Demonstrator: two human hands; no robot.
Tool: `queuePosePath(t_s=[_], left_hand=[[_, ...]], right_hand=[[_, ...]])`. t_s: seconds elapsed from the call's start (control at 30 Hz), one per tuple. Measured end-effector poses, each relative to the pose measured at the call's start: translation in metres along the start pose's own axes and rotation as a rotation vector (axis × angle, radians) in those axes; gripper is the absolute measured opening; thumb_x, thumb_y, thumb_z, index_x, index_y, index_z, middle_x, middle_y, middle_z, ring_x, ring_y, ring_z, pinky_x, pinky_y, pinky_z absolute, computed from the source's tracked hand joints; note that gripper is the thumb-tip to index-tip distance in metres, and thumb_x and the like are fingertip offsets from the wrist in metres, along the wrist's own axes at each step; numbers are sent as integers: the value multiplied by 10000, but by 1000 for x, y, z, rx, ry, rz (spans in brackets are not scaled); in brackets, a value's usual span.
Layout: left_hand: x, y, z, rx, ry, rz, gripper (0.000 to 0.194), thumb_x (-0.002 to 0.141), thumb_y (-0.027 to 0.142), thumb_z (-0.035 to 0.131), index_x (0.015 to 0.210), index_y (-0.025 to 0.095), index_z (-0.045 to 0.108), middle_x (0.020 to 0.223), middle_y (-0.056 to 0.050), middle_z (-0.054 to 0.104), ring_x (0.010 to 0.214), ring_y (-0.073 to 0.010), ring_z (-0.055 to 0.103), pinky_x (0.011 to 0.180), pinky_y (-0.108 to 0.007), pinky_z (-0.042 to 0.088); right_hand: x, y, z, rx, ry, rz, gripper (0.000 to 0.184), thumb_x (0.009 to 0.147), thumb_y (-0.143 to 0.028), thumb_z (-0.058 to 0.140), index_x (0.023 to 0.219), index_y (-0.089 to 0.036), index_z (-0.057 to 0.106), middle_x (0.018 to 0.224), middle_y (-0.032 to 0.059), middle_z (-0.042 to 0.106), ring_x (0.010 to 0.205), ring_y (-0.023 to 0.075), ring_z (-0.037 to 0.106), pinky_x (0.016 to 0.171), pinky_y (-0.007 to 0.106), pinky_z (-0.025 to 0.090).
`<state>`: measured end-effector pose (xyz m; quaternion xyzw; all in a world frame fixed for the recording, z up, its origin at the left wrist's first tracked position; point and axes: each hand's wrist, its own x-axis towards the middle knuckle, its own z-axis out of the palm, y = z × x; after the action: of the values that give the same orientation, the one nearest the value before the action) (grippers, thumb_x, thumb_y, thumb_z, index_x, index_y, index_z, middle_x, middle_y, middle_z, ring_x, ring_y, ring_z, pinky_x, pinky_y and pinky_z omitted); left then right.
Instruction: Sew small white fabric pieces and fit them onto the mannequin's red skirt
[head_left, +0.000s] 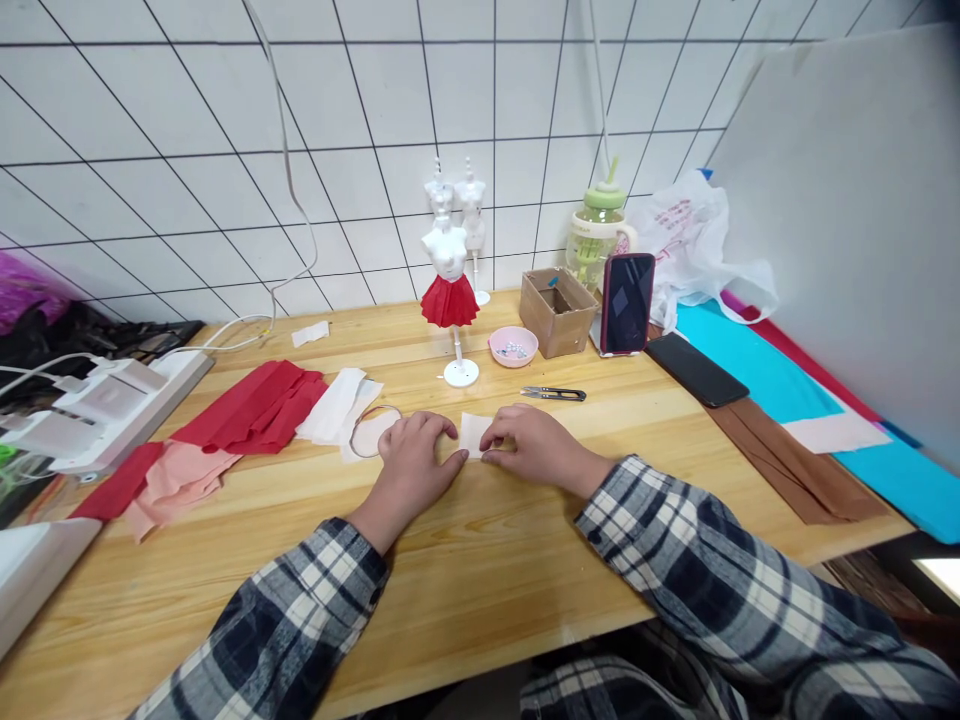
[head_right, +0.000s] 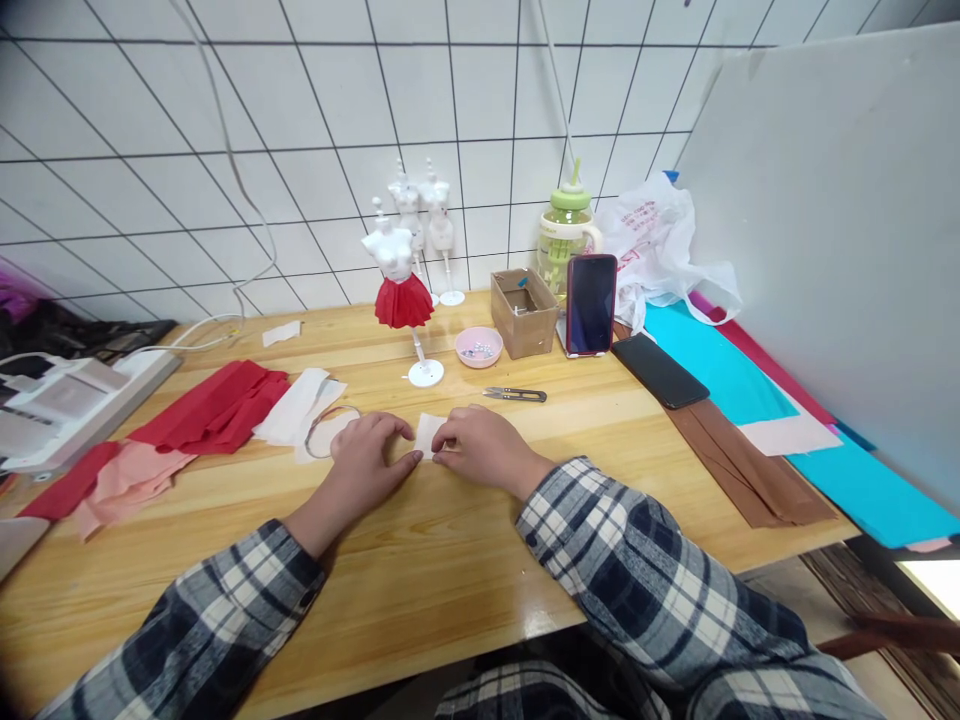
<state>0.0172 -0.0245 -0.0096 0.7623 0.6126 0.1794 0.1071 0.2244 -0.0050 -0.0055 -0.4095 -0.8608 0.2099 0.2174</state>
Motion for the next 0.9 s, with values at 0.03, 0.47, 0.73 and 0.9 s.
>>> queuePosePath(t_s=[0.03, 0.47, 0.73, 0.9], left_hand=[[0, 0, 0, 2, -2, -6, 201, 786, 378, 655, 937, 256, 605, 1032, -35, 619, 1026, -278, 516, 928, -478, 315], [-5, 3, -11, 71, 8, 313, 159, 824, 386, 659, 945, 297, 709, 1072, -37, 670, 1052, -276, 541, 1010, -556, 206], [-5, 4, -10, 55, 64, 286, 132, 865, 311, 603, 819, 269, 719, 947, -19, 713, 946, -242, 590, 977, -544, 225], [-5, 3, -9, -24, 93, 237, 132, 851, 331, 615, 811, 252, 714, 915, -20, 720, 917, -234, 605, 949, -507, 284]], right_hand=[[0, -1, 0, -50, -19, -19, 92, 824, -269, 679, 888, -221, 726, 854, 34, 661, 861, 174, 568, 757, 286, 397], [-1, -12, -1, -269, -40, -7, 150, 862, -247, 550, 860, -201, 694, 851, 32, 679, 802, 169, 571, 669, 285, 342], [-2, -14, -4, -169, 49, -17, 118, 835, -270, 605, 892, -193, 675, 870, 34, 675, 839, 176, 582, 715, 278, 384], [0, -10, -2, -37, 81, -47, 190, 834, -306, 651, 969, -182, 700, 926, 50, 708, 885, 185, 589, 807, 296, 406]])
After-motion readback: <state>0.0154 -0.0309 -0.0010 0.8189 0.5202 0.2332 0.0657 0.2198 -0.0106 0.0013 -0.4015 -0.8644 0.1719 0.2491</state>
